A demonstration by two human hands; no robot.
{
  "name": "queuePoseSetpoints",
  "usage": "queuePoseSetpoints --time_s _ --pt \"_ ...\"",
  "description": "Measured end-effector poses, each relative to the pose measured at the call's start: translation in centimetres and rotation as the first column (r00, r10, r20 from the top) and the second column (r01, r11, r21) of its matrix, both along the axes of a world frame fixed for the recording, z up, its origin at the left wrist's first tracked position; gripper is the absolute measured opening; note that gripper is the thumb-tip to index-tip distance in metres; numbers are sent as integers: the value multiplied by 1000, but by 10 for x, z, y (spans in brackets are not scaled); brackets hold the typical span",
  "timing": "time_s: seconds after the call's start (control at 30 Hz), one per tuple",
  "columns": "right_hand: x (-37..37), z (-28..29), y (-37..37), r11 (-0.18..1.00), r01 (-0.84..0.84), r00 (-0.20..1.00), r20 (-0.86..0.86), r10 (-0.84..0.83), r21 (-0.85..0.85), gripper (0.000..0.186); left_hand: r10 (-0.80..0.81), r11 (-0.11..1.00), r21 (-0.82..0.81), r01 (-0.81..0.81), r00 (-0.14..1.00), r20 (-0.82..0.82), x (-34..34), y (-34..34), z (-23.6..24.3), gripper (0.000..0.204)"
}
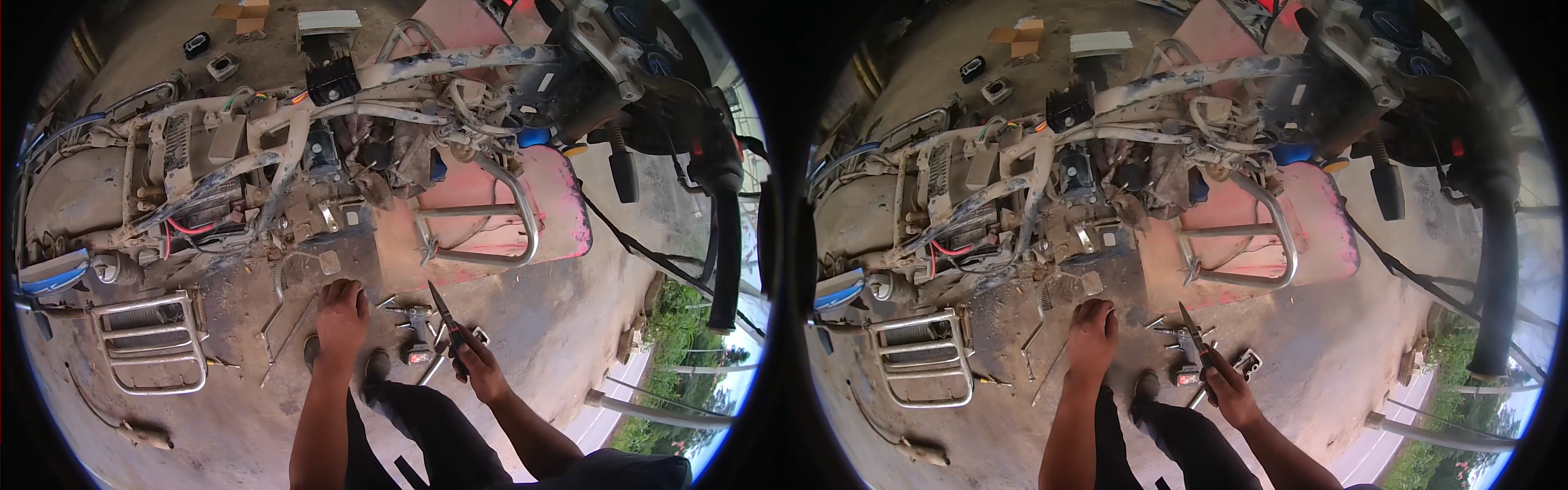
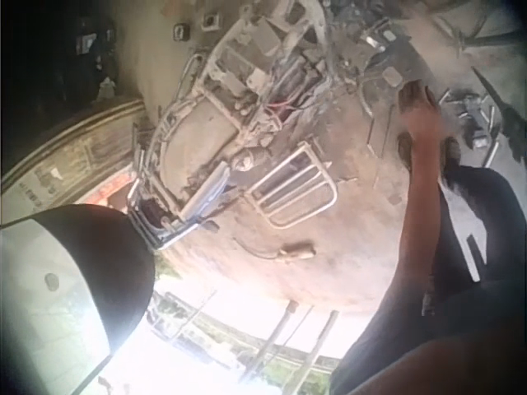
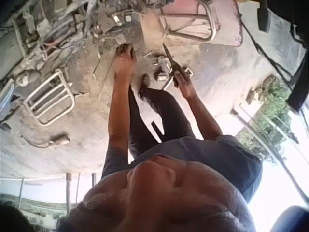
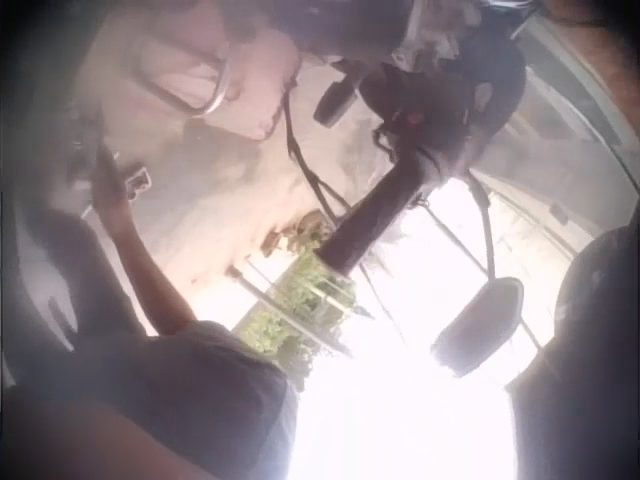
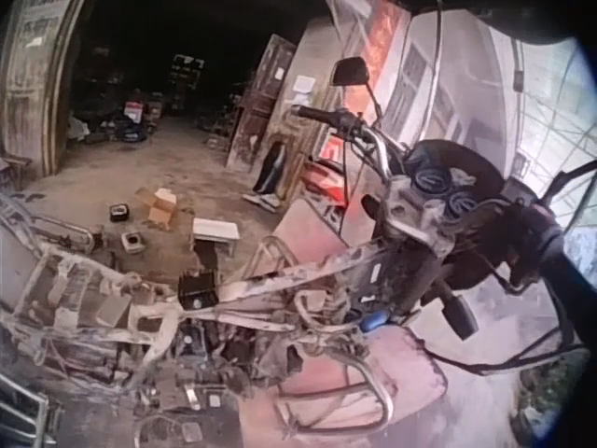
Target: The person grinds a small metal component at a workbench using an angle grinder and pliers, then walks to a motorcycle and uses pliers to remove a piston pin from a piston, followed by picking up and showing a new piston and its components from a box.
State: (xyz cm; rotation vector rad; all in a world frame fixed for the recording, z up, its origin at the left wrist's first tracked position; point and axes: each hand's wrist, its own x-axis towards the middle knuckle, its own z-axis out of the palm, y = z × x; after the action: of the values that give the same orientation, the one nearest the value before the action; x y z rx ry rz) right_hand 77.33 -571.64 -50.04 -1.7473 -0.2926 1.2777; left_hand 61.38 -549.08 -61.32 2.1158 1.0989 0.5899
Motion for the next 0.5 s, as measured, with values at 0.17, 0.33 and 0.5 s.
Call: queuePoseSetpoints --time_s 0.17,0.33,0.5 --pt "12 -80 68 972 48 996 56 -63 231 65 -101 927 370 63 991 83 97 67 -40 37" --pt "47 -150 117 917 0 957 267 -116 400 60 -86 823 568 34 994 65 160 109 -76 55" --pt "69 -201 148 847 -152 859 492 -143 510 54 -103 771 637 -9 985 139 182 127 -102 36"
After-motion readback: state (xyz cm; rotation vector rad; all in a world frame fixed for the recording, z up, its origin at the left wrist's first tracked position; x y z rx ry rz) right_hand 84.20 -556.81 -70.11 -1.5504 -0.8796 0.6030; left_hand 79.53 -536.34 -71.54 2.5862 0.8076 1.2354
